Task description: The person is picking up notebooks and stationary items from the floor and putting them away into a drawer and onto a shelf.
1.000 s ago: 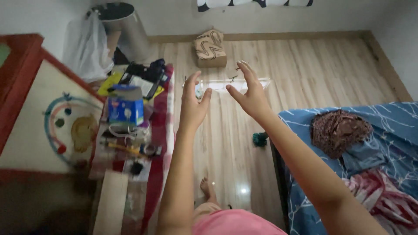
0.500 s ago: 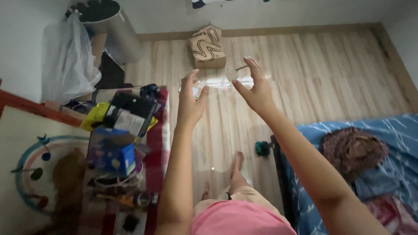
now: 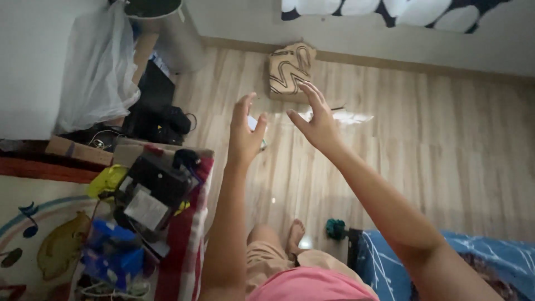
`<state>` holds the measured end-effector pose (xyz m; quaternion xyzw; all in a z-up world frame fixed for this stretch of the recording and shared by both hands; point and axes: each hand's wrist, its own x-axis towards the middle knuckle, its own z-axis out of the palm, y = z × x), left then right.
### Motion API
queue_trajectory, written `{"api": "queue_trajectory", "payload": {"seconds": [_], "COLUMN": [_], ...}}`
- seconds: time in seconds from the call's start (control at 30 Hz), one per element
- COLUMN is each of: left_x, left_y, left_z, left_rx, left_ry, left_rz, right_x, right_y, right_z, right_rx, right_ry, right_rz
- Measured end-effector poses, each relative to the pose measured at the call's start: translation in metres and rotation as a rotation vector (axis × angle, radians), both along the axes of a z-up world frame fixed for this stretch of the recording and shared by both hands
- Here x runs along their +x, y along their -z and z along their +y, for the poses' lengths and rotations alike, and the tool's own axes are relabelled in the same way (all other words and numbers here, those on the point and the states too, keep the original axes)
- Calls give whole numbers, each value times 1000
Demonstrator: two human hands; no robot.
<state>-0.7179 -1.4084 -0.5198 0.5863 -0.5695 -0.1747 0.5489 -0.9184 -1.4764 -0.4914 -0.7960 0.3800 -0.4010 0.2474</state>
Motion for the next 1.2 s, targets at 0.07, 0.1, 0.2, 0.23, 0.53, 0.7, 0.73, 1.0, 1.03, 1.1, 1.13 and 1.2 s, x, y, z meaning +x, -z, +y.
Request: {"api": "queue_trajectory", "payload": {"seconds": [0.07,0.1,0.2,0.23,0.53,0.7,0.73,1.0,1.03,1.1,1.13,1.2], "left_x": [8,14,33,39,83,84,82,73,72,74,74,78], "left_y": [8,12,28,36,133,230,255,502,534,603,641,713], "left_z": [-24,-38,-74,-88,-230,-282,-289,-321,-325,-334,-335,-338], "left_rx": [-92,-91,6,42,249,271,273,236,246,250,248,244], "left_ry": [49,43,1,-11,-99,-221,-250,-375,-394,-414,-419,-433], "left_rz": [68,68,13,50,205,322,302,111,68,23,57,89], "right_x": [11,17,37,44,102,112,110,87,85,85,85,87], "right_y": [8,16,36,38,136,224,244,451,480,539,569,625], "right_z": [-30,-47,-83,-93,-209,-260,-269,-328,-334,-347,-352,-360], "right_rx": [-36,-34,7,66,220,313,312,204,202,195,188,180], "right_ry": [-25,-31,-30,-22,98,145,123,43,36,27,14,-9], "right_rz": [18,18,4,-13,-13,-62,-52,62,65,64,59,51]}}
